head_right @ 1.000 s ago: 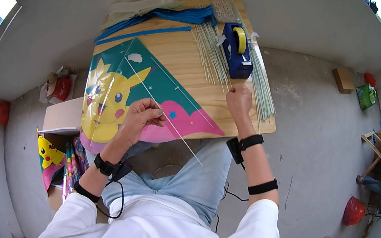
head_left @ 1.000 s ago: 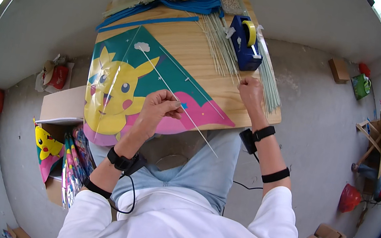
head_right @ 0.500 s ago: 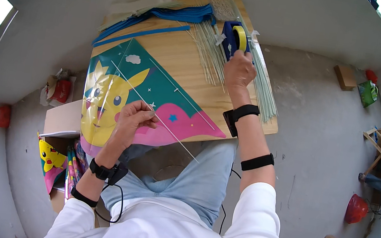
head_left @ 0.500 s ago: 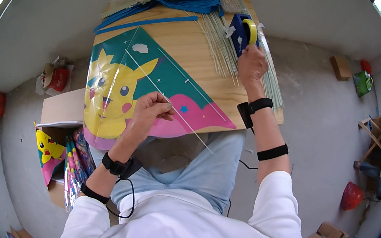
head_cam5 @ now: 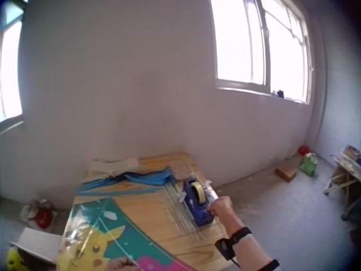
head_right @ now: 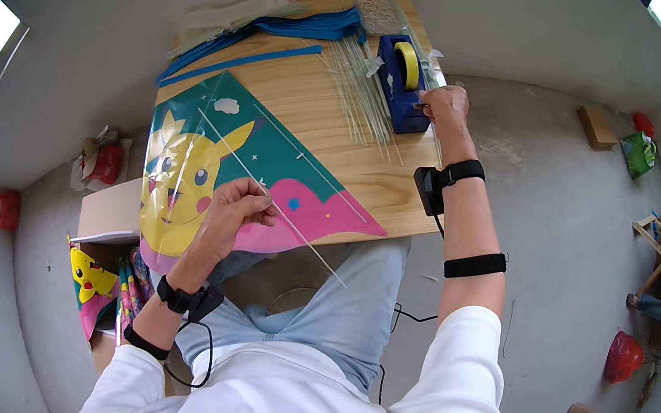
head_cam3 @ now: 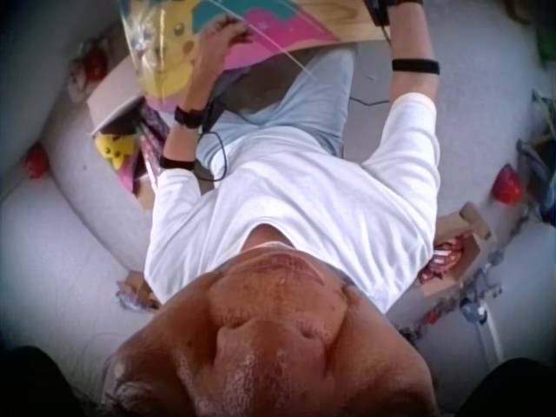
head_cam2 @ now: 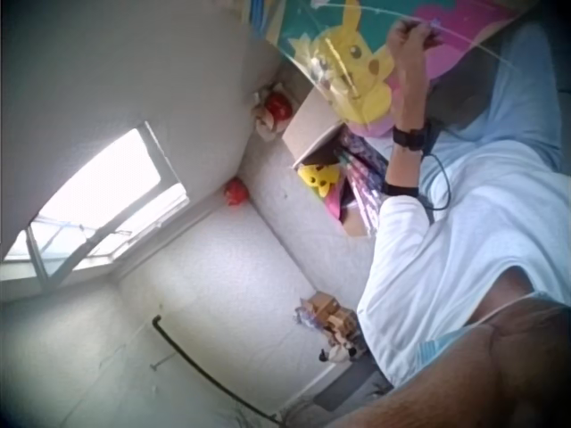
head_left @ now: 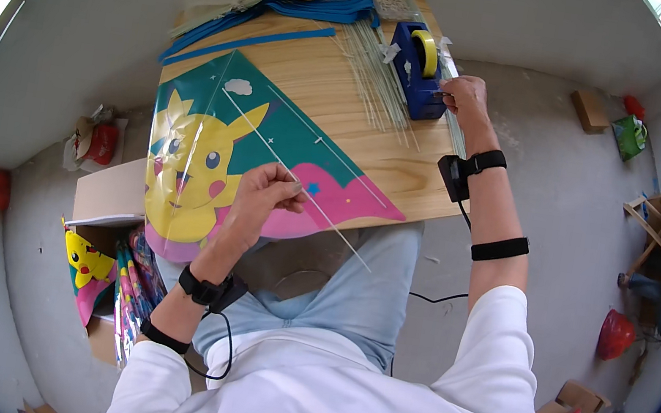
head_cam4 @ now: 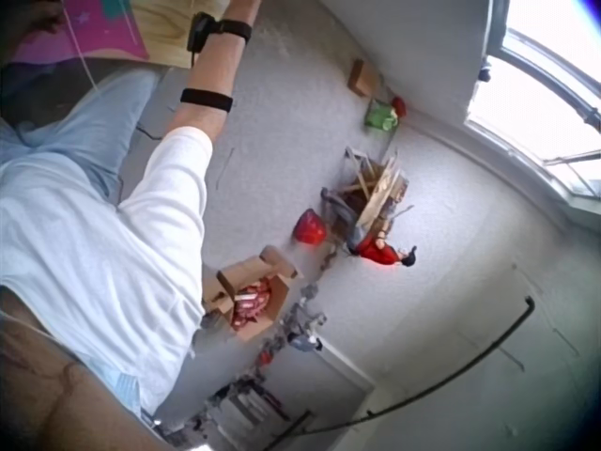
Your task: The person is assembling a Pikachu-themed kite by hand. They insert thin white rods into the sleeves of the kite fabric to provide structure, then secure the rods with tape. The person works on a wooden board placed on the floor.
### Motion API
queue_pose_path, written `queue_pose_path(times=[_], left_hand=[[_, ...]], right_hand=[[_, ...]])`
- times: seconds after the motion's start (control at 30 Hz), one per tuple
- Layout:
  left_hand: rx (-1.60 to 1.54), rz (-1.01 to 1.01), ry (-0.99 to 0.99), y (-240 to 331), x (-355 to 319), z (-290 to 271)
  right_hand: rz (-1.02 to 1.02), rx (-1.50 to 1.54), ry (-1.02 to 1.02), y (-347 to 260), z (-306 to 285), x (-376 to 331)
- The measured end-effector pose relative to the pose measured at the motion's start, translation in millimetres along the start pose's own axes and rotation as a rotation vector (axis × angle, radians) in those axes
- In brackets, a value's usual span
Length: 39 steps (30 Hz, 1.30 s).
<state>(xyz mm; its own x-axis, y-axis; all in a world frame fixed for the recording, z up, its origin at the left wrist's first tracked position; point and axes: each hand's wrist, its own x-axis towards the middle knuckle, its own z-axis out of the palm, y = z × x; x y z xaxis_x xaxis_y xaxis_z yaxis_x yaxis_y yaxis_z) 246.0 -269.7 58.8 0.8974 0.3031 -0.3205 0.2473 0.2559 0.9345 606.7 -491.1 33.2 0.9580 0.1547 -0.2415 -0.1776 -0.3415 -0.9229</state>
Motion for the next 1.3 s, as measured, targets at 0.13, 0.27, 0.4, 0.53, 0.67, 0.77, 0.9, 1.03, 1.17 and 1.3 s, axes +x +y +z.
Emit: queue_pose_path(times=[0.13, 0.27, 0.4, 0.53, 0.67, 0.77, 0.9, 1.03, 1.17, 1.3], left_hand=[[0.006, -0.016, -0.045, 10, 3, 9], [-0.059, -0.075, -0.183, 10, 18, 50], [-0.057, -0.164, -0.322, -5, 40, 99], [-0.051, -0.286, -0.412, -26, 60, 153], [-0.012, -0.311, -0.487, -36, 70, 195], [0.05, -0.294, -0.477, -37, 74, 206], [0.101, -0.229, -0.454, -42, 83, 205], [0.131, -0.212, -0.456, -39, 91, 201], [0.18, -0.225, -0.466, -36, 97, 196], [0.239, -0.221, -0.361, -23, 117, 167]], right_hand=[[-0.024, 0.15, -0.084, -13, -14, -49], [-0.061, 0.247, -0.107, 13, -58, -139], [-0.041, 0.273, -0.121, 62, -121, -275], [0.116, 0.302, 0.007, 94, -149, -359], [0.151, 0.378, 0.013, 106, -150, -370], [0.156, 0.403, -0.01, 115, -150, -369], [0.164, 0.39, -0.025, 124, -150, -365], [0.166, 0.445, -0.007, 127, -145, -362], [0.164, 0.42, 0.006, 133, -146, -361], [0.157, 0.425, 0.026, 141, -147, -358]])
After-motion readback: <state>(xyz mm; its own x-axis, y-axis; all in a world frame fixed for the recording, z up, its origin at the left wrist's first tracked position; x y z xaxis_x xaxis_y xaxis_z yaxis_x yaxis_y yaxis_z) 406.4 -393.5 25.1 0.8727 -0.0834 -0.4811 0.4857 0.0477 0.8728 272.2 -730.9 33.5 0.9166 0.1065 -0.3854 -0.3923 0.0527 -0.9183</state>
